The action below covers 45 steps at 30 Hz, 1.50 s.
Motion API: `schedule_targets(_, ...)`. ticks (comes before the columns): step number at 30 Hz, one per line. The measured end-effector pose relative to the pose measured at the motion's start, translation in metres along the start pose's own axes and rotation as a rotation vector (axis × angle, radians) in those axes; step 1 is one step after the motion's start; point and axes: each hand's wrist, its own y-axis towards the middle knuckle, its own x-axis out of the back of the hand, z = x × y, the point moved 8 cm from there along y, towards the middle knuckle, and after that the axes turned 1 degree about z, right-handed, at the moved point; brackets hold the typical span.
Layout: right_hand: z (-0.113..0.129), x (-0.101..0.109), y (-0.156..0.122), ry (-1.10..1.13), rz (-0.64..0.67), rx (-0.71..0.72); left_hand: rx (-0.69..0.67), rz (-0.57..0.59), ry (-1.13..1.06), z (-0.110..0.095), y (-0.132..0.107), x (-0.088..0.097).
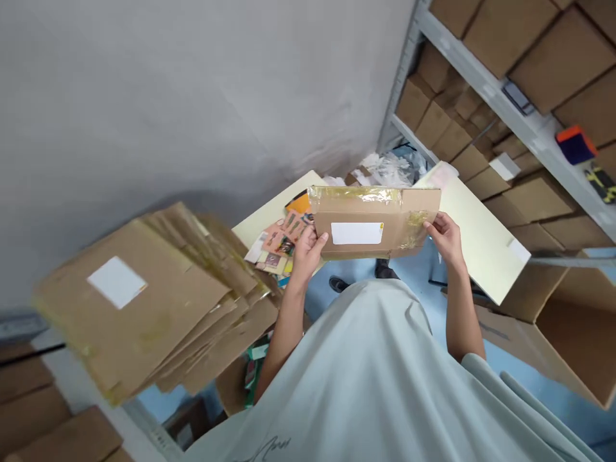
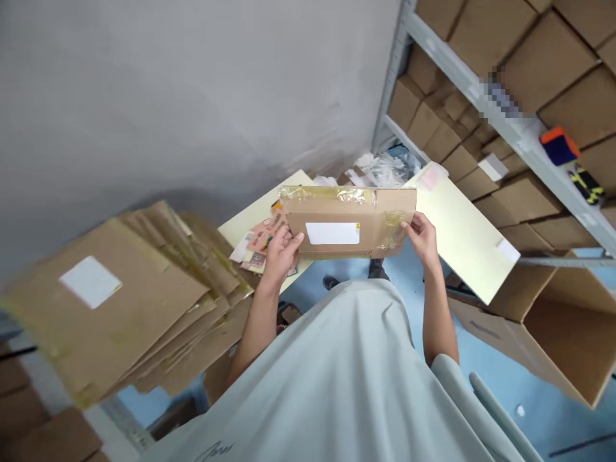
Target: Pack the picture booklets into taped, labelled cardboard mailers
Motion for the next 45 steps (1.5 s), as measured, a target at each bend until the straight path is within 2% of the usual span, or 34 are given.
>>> schedule_targets(3,-0.040,0.077,-0.024,0.003,-0.195,-0.061,0.079,0.110,0.101,0.026,0.031,-0.080)
schedule_targets(7,-0.098,0.166,-0.040,-0.007,-0.389,-0.095,0.012,0.237,0.305,0.065,0.075,-0.195)
schedule_targets(10,-0.146,0.222,-0.039,-0.049,-0.470,-0.148,-0.006,0.326,0.431,0.107,0.105,-0.282)
schedule_targets(15,-0.217,0.299,-0.032,-0.080,-0.578,-0.236,0.037,0.332,0.531,0.176,0.139,-0.404)
schedule_targets(18,-0.251,0.336,-0.030,-0.088,-0.621,-0.289,0.023,0.404,0.564,0.204,0.148,-0.465)
schedule_targets(20,-0.270,0.354,-0.029,-0.097,-0.643,-0.327,0.034,0.440,0.504,0.218,0.151,-0.498)
schedule_targets(23,-0.290,0.369,-0.024,-0.098,-0.656,-0.378,0.096,0.453,0.431,0.238,0.157,-0.534)
schedule_targets(26,-0.304,0.373,-0.017,-0.087,-0.650,-0.434,0.151,0.472,0.473,0.257,0.162,-0.560)
schedule_targets(28,-0.308,0.371,-0.013,-0.080,-0.630,-0.455,0.194,0.464,0.479,0.268,0.166,-0.569)
schedule_targets(31,-0.309,0.368,-0.015,-0.092,-0.597,-0.493,0.247,0.457,0.492,0.276,0.169,-0.572)
schedule_targets(34,-0.303,0.370,-0.033,-0.093,-0.642,-0.593,0.278,0.452,0.524,0.271,0.170,-0.570)
schedule_targets(36,-0.293,0.371,-0.049,-0.074,-0.713,-0.665,0.254,0.469,0.543,0.259,0.170,-0.573)
schedule_targets(40,-0.267,0.364,-0.058,-0.118,-0.739,-0.793,0.037,0.667,0.740,0.230,0.166,-0.602)
schedule_targets(42,-0.255,0.360,-0.053,-0.201,-0.715,-0.839,-0.061,0.770,0.867,0.223,0.164,-0.618)
schedule_targets(45,-0.242,0.361,-0.040,-0.316,-0.728,-0.845,-0.128,0.857,0.934,0.221,0.163,-0.633)
